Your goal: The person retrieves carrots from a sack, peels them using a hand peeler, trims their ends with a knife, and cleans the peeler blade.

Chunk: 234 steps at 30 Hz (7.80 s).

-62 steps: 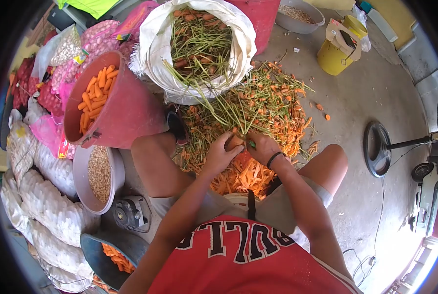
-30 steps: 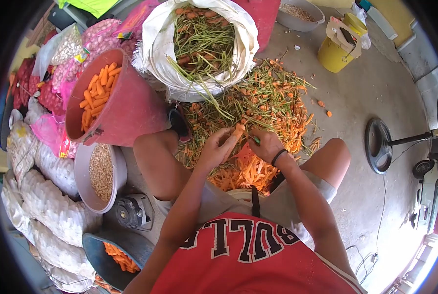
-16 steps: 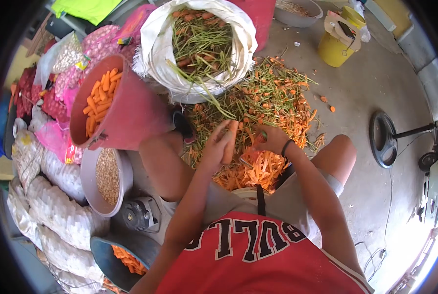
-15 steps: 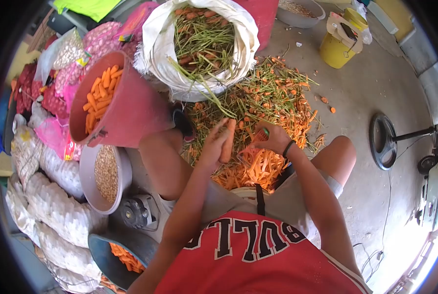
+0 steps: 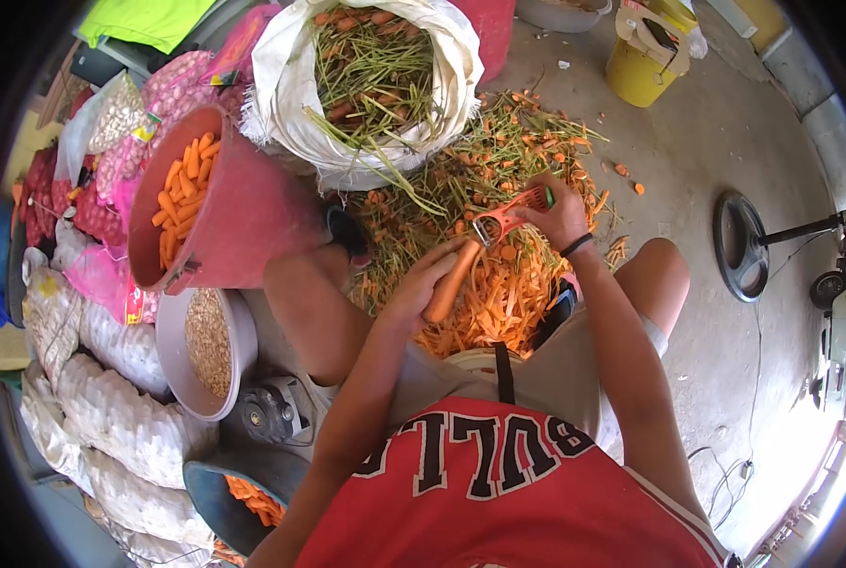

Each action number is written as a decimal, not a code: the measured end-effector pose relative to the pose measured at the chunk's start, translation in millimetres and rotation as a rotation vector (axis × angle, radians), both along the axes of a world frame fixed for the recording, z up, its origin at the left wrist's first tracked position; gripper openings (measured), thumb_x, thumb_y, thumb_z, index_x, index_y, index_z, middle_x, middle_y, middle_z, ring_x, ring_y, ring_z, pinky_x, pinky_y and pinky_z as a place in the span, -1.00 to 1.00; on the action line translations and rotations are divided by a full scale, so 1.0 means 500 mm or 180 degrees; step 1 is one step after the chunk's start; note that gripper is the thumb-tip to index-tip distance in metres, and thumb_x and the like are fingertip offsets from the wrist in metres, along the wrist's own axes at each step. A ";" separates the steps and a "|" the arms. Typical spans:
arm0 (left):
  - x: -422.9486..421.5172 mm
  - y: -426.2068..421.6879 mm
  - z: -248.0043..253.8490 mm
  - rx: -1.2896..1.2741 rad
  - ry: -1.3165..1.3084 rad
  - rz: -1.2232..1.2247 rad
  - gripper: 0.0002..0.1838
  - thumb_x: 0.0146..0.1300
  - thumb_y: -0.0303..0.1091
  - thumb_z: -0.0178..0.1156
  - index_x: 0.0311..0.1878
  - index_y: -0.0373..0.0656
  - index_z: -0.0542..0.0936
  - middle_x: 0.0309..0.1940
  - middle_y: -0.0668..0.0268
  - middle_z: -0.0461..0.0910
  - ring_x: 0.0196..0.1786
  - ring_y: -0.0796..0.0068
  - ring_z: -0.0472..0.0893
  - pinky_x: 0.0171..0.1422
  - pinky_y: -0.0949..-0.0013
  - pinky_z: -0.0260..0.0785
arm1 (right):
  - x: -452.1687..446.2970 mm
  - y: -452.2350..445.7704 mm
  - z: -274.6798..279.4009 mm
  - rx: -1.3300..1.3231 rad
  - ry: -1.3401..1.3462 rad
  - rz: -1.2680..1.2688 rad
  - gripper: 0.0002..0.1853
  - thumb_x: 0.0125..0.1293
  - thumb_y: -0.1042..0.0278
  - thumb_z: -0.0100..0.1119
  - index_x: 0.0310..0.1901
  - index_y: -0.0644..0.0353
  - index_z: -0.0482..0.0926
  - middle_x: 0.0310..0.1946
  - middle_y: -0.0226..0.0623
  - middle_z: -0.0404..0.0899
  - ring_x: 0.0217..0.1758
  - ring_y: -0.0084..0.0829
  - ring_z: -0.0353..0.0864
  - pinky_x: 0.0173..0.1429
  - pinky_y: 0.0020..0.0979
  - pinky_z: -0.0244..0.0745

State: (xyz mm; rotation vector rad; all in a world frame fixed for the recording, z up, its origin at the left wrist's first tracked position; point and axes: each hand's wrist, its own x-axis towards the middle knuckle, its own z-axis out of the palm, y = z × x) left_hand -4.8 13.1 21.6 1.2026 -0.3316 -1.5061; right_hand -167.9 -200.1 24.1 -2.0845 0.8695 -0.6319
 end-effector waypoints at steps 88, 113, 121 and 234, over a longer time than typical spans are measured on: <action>-0.009 -0.007 0.004 -0.0304 0.0276 0.0610 -0.63 0.45 -0.29 0.07 0.24 -0.23 0.45 -0.07 0.24 0.59 -0.15 0.52 0.62 -0.09 0.45 0.54 | 0.006 0.063 0.014 0.0270 -0.0463 0.0050 -0.46 -0.14 0.17 0.65 -0.14 0.23 0.61 -0.31 -0.18 0.66 -0.29 -0.31 0.69 -0.16 -0.35 0.61; 0.013 -0.008 0.115 -0.1520 0.0175 0.0830 -0.56 0.48 -0.10 0.00 0.29 -0.11 0.39 -0.34 0.29 0.53 -0.32 0.43 0.55 -0.16 0.32 0.52 | 0.009 0.016 -0.043 -0.0437 0.0093 -0.0058 -0.58 0.08 0.10 0.47 -0.15 0.20 0.58 -0.33 -0.09 0.64 -0.36 -0.07 0.63 -0.23 -0.17 0.57; 0.068 0.026 0.002 -0.0133 -0.0828 -0.0035 -0.58 0.42 -0.12 0.15 0.14 -0.25 0.49 -0.14 0.31 0.60 -0.20 0.59 0.62 -0.18 0.51 0.49 | 0.052 0.140 -0.036 -0.0089 0.0607 0.0585 -0.69 0.25 0.24 0.21 -0.02 0.18 0.59 -0.19 0.05 0.63 -0.13 0.07 0.62 -0.07 -0.04 0.53; 0.022 0.003 0.022 -0.0318 -0.2342 0.0585 -0.56 0.37 -0.11 0.22 0.14 -0.25 0.59 -0.15 0.35 0.64 -0.17 0.63 0.55 -0.09 0.50 0.38 | 0.090 0.087 -0.106 -0.0205 0.2201 0.1535 -0.61 0.20 0.06 0.30 -0.08 0.18 0.60 -0.16 0.03 0.64 -0.08 0.02 0.63 -0.02 -0.10 0.52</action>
